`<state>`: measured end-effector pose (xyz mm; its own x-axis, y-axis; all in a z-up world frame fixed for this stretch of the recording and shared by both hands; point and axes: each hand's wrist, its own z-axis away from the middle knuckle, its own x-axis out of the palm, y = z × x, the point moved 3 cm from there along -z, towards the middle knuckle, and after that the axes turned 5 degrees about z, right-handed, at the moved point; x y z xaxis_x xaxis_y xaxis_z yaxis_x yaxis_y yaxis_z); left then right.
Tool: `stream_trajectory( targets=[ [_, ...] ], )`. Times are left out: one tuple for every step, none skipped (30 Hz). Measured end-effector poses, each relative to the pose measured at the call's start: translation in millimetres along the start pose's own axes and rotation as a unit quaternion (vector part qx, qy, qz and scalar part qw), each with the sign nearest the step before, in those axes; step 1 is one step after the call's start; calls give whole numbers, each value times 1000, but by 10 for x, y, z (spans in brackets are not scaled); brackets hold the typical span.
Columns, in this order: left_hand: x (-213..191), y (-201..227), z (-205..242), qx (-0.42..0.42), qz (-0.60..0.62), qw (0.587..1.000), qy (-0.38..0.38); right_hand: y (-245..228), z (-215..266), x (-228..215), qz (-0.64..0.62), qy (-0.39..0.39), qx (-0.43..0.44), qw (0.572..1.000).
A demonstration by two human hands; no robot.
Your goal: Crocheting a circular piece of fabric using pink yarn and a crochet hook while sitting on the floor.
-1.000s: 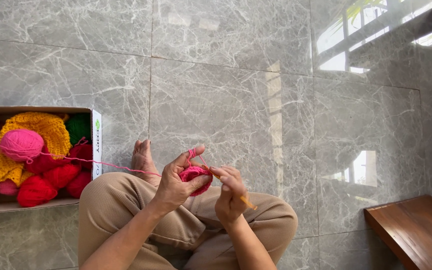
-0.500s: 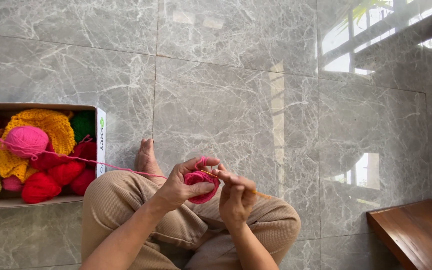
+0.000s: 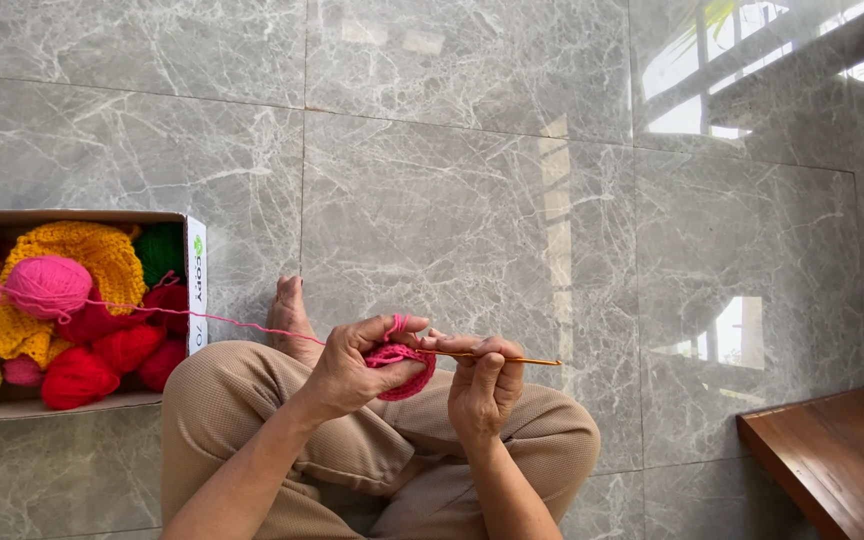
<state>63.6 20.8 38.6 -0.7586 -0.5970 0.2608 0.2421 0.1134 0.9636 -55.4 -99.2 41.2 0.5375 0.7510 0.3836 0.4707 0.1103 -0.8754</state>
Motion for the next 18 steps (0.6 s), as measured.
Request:
stream_trajectory(
  targets=[
    [-6,9,-5,-1,0,1000,0,16,14,-27,0,0,1,1000],
    [-16,6,-9,-21,-7,1000,8,34,28,-51,-4,-3,6,1000],
    [-28,5,-13,-41,-15,999,15,53,43,-74,-9,-5,10,1000],
    [-29,-7,-14,-42,-14,999,15,46,34,-55,-9,-5,11,1000],
    [-30,-20,-17,-46,-3,999,16,43,22,-36,-17,-4,15,1000],
    [-32,-31,-18,-49,8,999,17,39,10,-16,-26,-3,20,999],
    [-33,-32,-16,-49,9,999,18,61,27,-41,-25,-3,20,999],
    [-34,-31,-15,-46,3,999,19,84,44,-67,-24,-1,22,999],
    [-33,-31,-14,-44,-1,999,19,106,62,-96,-22,1,25,999],
    [-34,-64,-12,-44,-1,999,20,178,71,-90,-21,1,25,999],
    [-41,-110,-6,-63,40,997,33,224,82,-109,14,41,-15,999],
    [-46,-156,1,-82,80,992,47,269,98,-126,49,82,-56,994],
    [-53,-155,0,-82,80,992,47,245,86,-94,49,82,-56,994],
    [-56,-155,-2,-84,78,992,44,212,74,-57,71,72,-68,993],
    [-57,-155,-4,-87,76,993,41,179,64,-20,93,62,-80,990],
    [-50,-148,-5,-87,76,992,40,199,65,-44,94,63,-80,990],
    [-47,-140,-5,-90,70,993,42,217,67,-61,94,57,-85,990],
    [-43,-132,-5,-92,63,993,43,235,69,-78,95,52,-91,990]
  ],
)
